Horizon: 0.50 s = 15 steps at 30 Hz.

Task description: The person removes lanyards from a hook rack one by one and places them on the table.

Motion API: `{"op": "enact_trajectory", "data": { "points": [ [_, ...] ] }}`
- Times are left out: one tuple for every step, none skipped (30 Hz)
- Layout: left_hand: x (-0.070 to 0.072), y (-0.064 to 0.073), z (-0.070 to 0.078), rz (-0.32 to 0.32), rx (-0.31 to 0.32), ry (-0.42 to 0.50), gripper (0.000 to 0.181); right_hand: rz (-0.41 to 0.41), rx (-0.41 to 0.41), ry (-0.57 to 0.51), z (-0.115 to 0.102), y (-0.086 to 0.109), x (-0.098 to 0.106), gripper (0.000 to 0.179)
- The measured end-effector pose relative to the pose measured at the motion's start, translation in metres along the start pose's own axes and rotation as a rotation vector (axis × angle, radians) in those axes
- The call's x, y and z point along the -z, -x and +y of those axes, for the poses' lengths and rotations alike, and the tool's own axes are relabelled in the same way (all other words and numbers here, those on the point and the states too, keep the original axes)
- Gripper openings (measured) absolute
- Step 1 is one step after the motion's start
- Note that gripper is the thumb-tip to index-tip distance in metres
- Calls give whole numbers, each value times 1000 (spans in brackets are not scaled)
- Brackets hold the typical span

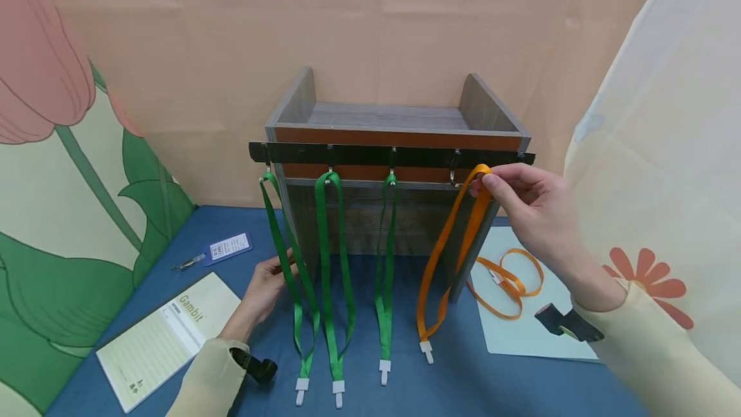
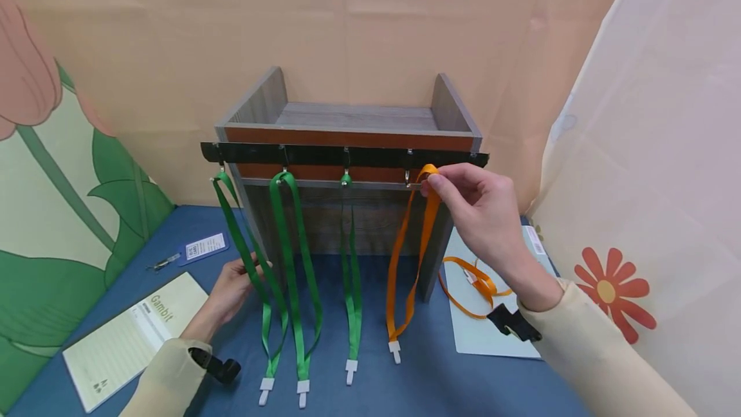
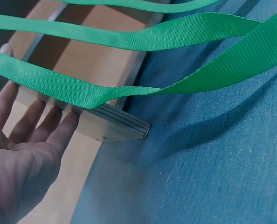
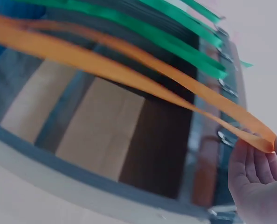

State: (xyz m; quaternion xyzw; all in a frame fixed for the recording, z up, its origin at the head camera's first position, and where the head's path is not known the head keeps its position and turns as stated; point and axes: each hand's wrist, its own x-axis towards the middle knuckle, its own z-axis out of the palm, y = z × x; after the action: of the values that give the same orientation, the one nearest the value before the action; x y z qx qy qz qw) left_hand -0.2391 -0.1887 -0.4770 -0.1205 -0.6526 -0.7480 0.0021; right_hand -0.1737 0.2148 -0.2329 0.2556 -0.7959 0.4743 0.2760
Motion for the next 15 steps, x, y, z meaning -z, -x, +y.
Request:
{"op": "enact_trajectory", "data": {
  "points": [
    [0, 0, 0, 2, 2, -1, 29, 5, 3, 3, -2, -1, 4, 14],
    [0, 0, 0, 5, 5, -2, 28, 10, 3, 3, -4, -3, 8, 14],
    [0, 0, 0, 8, 8, -3, 26, 10, 0, -14, -6, -4, 11, 14],
    [0, 0, 0, 10, 10, -4, 25, 8, -2, -40, -8, -4, 15, 14],
    [0, 0, 1, 13, 13, -4, 23, 9, -7, -61, -10, -5, 19, 14],
    [0, 0, 1, 14, 15, -5, 22, 8, -9, -101, -11, -5, 23, 15],
    [0, 0, 1, 14, 16, -3, 21, 5, -12, -131, -12, -5, 27, 15],
    [0, 1, 1, 13, 17, -3, 21, 6, -14, -153, -14, -6, 31, 15],
    [0, 1, 1, 10, 16, -3, 21, 8, -16, -176, -15, -6, 34, 16],
    [0, 1, 1, 8, 16, -3, 22, 16, -16, -167, -16, -6, 37, 16],
    [-1, 1, 1, 8, 15, -2, 22, 26, -19, -163, -17, -6, 40, 16],
    [-1, 1, 1, 8, 15, -4, 23, 34, -20, -170, -18, -6, 43, 16],
    [-1, 1, 2, 9, 16, -6, 23, 44, -25, -165, -19, -7, 45, 17],
    [-1, 1, 2, 10, 17, -7, 23, 51, -28, -180, -20, -7, 48, 17],
    [-1, 1, 2, 10, 17, -8, 23, 57, -31, -189, -20, -8, 50, 17]
  ]
}}
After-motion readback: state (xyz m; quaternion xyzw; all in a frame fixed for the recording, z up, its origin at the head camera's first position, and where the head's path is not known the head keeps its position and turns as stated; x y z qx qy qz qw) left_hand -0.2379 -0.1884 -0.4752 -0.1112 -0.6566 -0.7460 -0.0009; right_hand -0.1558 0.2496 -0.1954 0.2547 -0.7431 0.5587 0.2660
